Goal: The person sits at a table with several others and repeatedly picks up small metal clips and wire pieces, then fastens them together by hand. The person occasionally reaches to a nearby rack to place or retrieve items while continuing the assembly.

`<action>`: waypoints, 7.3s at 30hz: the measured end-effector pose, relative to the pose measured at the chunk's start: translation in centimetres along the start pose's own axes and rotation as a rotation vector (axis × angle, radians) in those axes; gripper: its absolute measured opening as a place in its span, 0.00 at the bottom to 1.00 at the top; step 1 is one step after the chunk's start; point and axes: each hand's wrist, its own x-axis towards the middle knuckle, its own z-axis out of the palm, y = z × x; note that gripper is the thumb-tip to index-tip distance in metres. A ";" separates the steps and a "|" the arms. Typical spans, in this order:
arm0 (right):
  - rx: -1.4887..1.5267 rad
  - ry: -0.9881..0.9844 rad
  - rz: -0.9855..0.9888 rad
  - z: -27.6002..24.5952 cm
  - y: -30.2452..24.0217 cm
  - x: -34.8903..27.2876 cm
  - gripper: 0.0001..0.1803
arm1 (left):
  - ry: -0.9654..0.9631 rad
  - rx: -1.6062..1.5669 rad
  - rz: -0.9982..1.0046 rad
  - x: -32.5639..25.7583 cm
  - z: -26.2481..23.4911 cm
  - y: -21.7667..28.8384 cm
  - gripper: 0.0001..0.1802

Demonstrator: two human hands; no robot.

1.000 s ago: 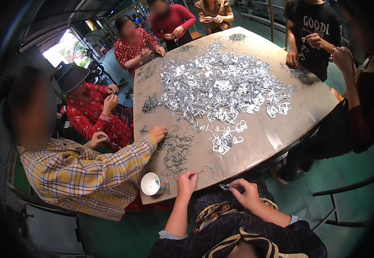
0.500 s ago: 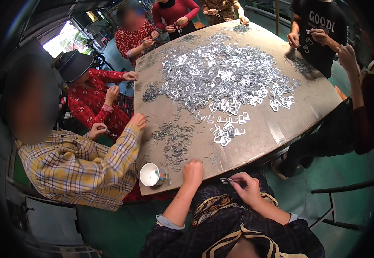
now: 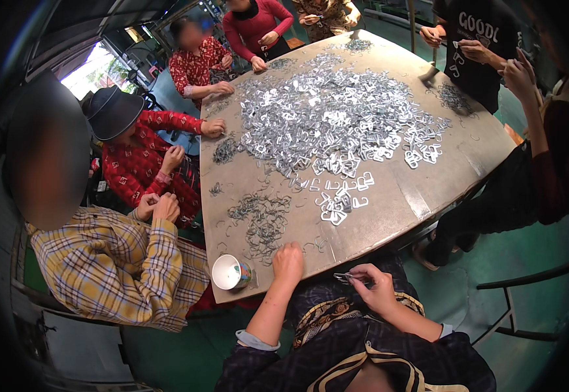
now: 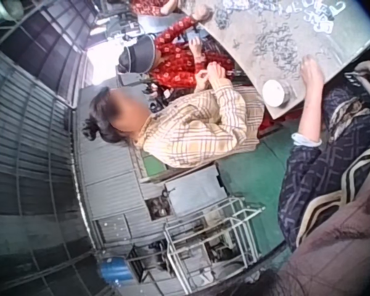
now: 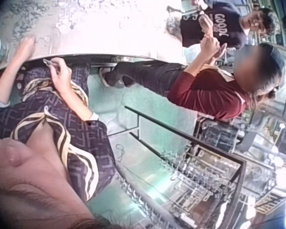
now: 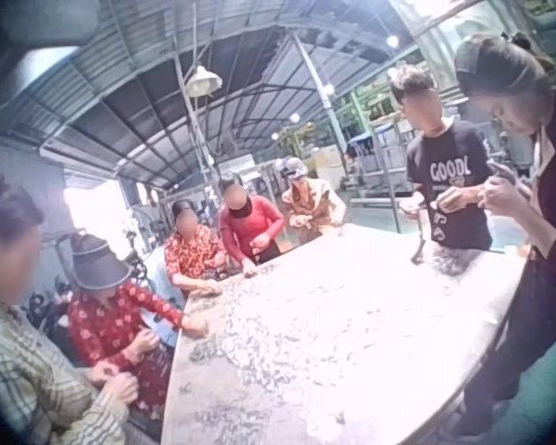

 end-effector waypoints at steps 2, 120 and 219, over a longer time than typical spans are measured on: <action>-0.002 0.001 -0.001 0.0 0.1 -0.1 0.10 | -0.026 -0.022 0.012 0.2 -0.1 -0.2 0.03; 0.220 -0.045 0.196 0.4 4.4 8.1 0.04 | -0.147 -1.168 0.110 -5.5 -3.9 6.0 0.04; -0.060 -0.064 -0.096 0.0 1.8 3.1 0.16 | -0.310 -1.599 -0.026 -6.0 -4.8 4.4 0.03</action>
